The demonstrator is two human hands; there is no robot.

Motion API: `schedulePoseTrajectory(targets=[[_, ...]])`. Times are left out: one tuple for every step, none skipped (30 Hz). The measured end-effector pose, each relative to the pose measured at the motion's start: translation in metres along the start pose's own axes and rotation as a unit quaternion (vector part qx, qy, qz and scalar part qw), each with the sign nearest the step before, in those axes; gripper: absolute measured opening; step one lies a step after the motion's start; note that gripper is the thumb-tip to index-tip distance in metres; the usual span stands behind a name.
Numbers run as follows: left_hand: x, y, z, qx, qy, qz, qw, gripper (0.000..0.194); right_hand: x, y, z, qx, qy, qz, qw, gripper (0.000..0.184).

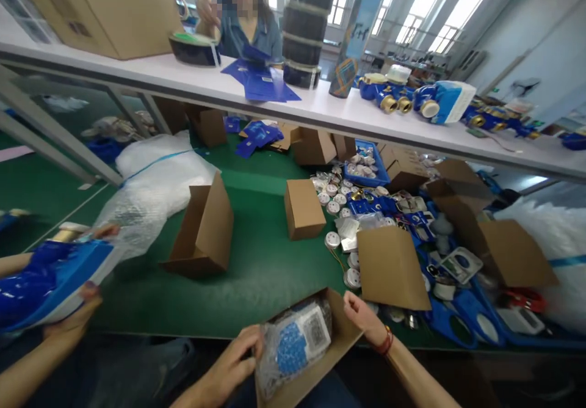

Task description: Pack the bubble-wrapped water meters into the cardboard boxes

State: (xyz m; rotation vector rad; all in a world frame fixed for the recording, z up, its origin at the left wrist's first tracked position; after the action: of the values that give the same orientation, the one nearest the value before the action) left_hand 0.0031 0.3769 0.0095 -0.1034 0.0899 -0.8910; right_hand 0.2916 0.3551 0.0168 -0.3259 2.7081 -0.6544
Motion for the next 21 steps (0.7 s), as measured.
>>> schedulePoseTrajectory(targets=[[0.002, 0.001, -0.003, 0.005, 0.024, 0.064, 0.998, 0.04, -0.001, 0.002, 0.001, -0.002, -0.016, -0.007, 1.0, 0.048], [0.004, 0.003, -0.006, 0.008, 0.054, 0.117, 0.992, 0.037, -0.002, 0.005, 0.001, -0.005, -0.034, -0.017, 0.999, 0.049], [0.006, 0.006, -0.007, 0.011, 0.088, 0.146, 0.985, 0.033, -0.004, 0.009, 0.0, -0.01, -0.051, -0.031, 0.998, 0.051], [0.008, 0.01, -0.008, 0.01, 0.119, 0.154, 0.981, 0.029, -0.006, 0.013, -0.001, -0.015, -0.068, -0.046, 0.997, 0.052], [0.01, 0.014, -0.007, 0.012, 0.147, 0.146, 0.978, 0.026, -0.007, 0.017, -0.003, -0.019, -0.084, -0.06, 0.995, 0.053], [0.012, 0.019, -0.005, 0.015, 0.171, 0.126, 0.977, 0.024, -0.007, 0.021, -0.005, -0.02, -0.098, -0.071, 0.992, 0.053], [0.013, 0.024, -0.002, 0.017, 0.195, 0.097, 0.976, 0.021, -0.007, 0.025, -0.008, -0.019, -0.112, -0.075, 0.991, 0.052], [0.015, 0.028, 0.0, 0.016, 0.222, 0.068, 0.973, 0.019, -0.006, 0.028, -0.01, -0.015, -0.126, -0.071, 0.989, 0.05], [0.017, 0.032, 0.001, 0.01, 0.255, 0.049, 0.966, 0.017, -0.005, 0.03, -0.012, -0.008, -0.14, -0.06, 0.988, 0.047], [0.019, 0.035, 0.001, -0.002, 0.293, 0.043, 0.955, 0.016, -0.003, 0.033, -0.014, -0.001, -0.155, -0.044, 0.987, 0.045], [0.022, 0.038, 0.001, -0.016, 0.333, 0.046, 0.942, 0.016, 0.0, 0.036, -0.016, 0.006, -0.17, -0.027, 0.985, 0.043], [0.024, 0.04, 0.001, -0.028, 0.37, 0.062, 0.926, 0.015, 0.002, 0.038, -0.018, 0.012, -0.185, -0.01, 0.983, 0.041], [0.027, 0.041, 0.001, -0.036, 0.404, 0.086, 0.91, 0.014, 0.004, 0.041, -0.02, 0.017, -0.198, 0.005, 0.98, 0.04], [0.03, 0.043, 0.003, -0.034, 0.429, 0.111, 0.896, 0.015, 0.005, 0.043, -0.021, 0.019, -0.209, 0.015, 0.978, 0.039], [0.036, 0.045, 0.007, -0.018, 0.443, 0.125, 0.887, 0.017, 0.004, 0.046, -0.023, 0.019, -0.216, 0.02, 0.976, 0.039], [0.043, 0.048, 0.011, 0.009, 0.442, 0.114, 0.89, 0.022, 0.003, 0.049, -0.024, 0.017, -0.219, 0.021, 0.975, 0.039], [0.053, 0.053, 0.017, 0.038, 0.422, 0.08, 0.902, 0.027, 0.001, 0.051, -0.024, 0.013, -0.217, 0.016, 0.976, 0.038], [0.064, 0.058, 0.023, 0.064, 0.381, 0.027, 0.922, 0.033, -0.001, 0.053, -0.024, 0.007, -0.213, 0.008, 0.977, 0.037], [0.076, 0.064, 0.029, 0.085, 0.324, -0.037, 0.942, 0.039, -0.002, 0.053, -0.024, 0.001, -0.208, -0.001, 0.978, 0.037], [0.086, 0.07, 0.036, 0.097, 0.259, -0.096, 0.956, 0.042, -0.003, 0.053, -0.023, -0.003, -0.203, -0.01, 0.979, 0.036], [0.095, 0.075, 0.042, 0.099, 0.203, -0.139, 0.964, 0.044, -0.003, 0.052, -0.022, -0.003, -0.198, -0.015, 0.98, 0.036]])
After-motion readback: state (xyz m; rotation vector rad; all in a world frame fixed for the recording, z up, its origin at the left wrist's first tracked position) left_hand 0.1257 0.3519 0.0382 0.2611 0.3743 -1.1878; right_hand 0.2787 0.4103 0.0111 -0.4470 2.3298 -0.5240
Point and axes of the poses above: each hand's wrist, its own y-axis towards the middle knuckle, its own x-axis out of the palm, z = x × y, the point moved 5 cm from there along y, towards the middle knuckle, and after that the axes turned 4 degrees about -y, right-handed, at the moved point
